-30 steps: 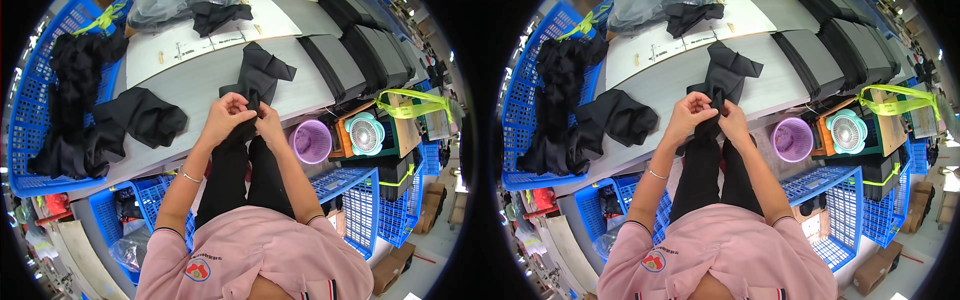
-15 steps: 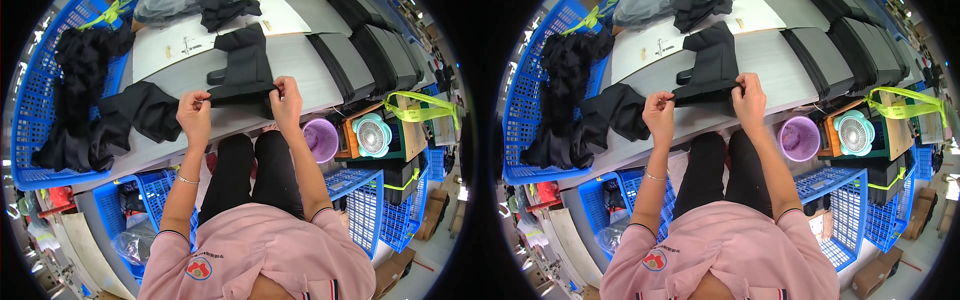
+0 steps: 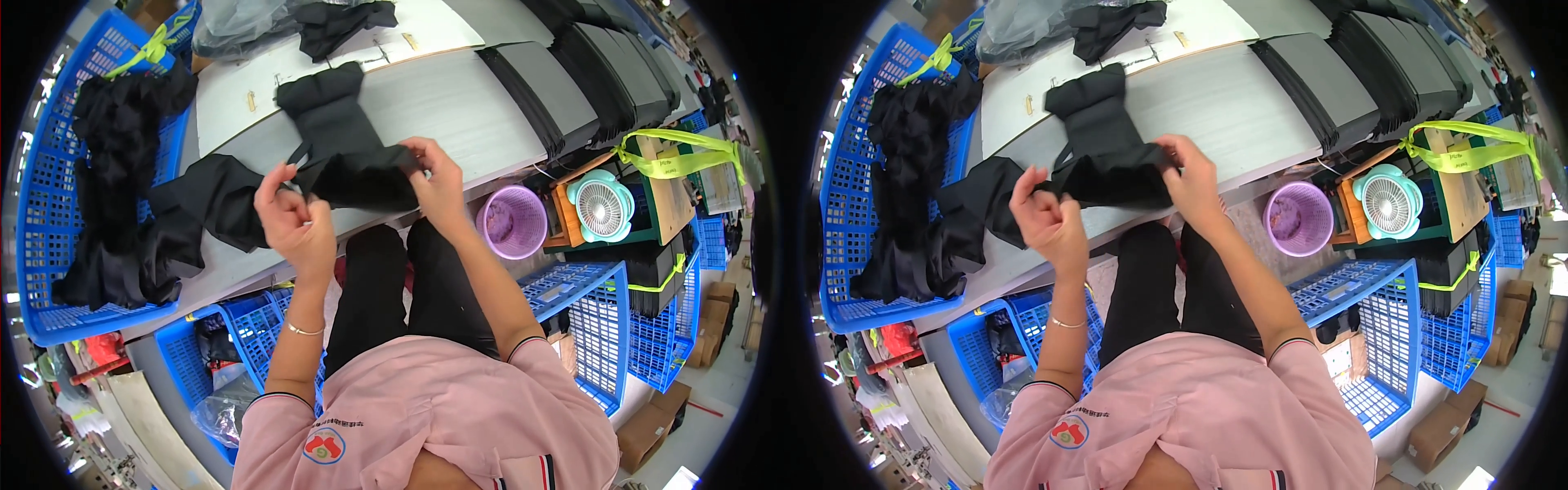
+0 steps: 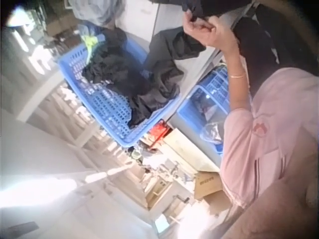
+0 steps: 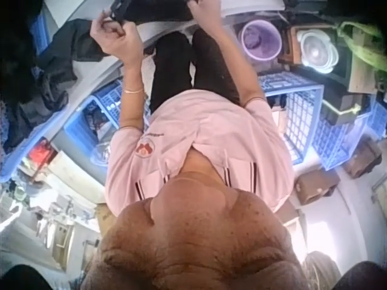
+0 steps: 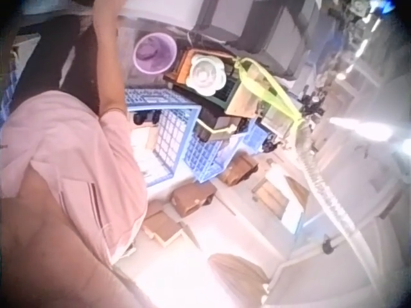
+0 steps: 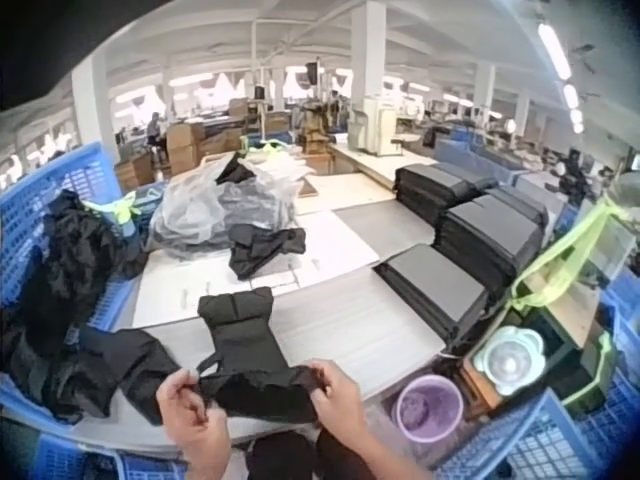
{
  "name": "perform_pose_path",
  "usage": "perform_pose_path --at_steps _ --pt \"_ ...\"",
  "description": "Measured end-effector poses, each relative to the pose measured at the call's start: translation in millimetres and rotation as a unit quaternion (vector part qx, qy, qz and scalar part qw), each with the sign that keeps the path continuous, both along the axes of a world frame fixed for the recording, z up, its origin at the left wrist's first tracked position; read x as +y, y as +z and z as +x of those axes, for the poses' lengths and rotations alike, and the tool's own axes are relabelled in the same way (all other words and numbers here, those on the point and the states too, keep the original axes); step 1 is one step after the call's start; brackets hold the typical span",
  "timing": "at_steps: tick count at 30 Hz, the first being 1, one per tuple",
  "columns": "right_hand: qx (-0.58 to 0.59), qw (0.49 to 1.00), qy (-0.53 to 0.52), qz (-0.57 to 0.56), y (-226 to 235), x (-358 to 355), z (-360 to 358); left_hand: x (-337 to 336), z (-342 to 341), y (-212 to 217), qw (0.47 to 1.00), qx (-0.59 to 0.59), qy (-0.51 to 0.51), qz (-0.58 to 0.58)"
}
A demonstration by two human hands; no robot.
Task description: Folding and inspecting black fabric garment components at a manufacturing workstation.
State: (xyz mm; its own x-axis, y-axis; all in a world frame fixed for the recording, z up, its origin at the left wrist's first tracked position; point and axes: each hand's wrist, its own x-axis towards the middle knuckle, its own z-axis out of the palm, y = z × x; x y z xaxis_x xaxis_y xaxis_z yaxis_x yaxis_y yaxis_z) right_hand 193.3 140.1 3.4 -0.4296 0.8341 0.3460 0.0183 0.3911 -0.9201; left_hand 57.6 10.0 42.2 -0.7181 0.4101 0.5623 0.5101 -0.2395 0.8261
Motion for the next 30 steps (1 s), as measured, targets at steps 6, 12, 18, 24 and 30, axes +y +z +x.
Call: perform_pose_path --at_steps 6,12,18,24,30 --pt "-0.164 0.974 -0.103 0.119 -27 16 9 14 -21 -22 0.942 0.229 0.011 -0.244" --pt "-0.271 0.946 -0.089 0.157 -28 19 21 45 -23 -23 0.972 0.059 -0.127 -0.189" --pt "-0.14 0.99 -0.025 -0.021 7 70 50 59 -70 -77 0.957 0.099 -0.093 -0.257" --pt "-0.426 0.777 -0.41 0.218 2 183 168 43 -50 -43 0.964 0.07 -0.09 -0.242" --pt "-0.354 0.89 -0.258 0.128 26 215 196 -12 3 -19 0.99 0.015 0.021 -0.142"
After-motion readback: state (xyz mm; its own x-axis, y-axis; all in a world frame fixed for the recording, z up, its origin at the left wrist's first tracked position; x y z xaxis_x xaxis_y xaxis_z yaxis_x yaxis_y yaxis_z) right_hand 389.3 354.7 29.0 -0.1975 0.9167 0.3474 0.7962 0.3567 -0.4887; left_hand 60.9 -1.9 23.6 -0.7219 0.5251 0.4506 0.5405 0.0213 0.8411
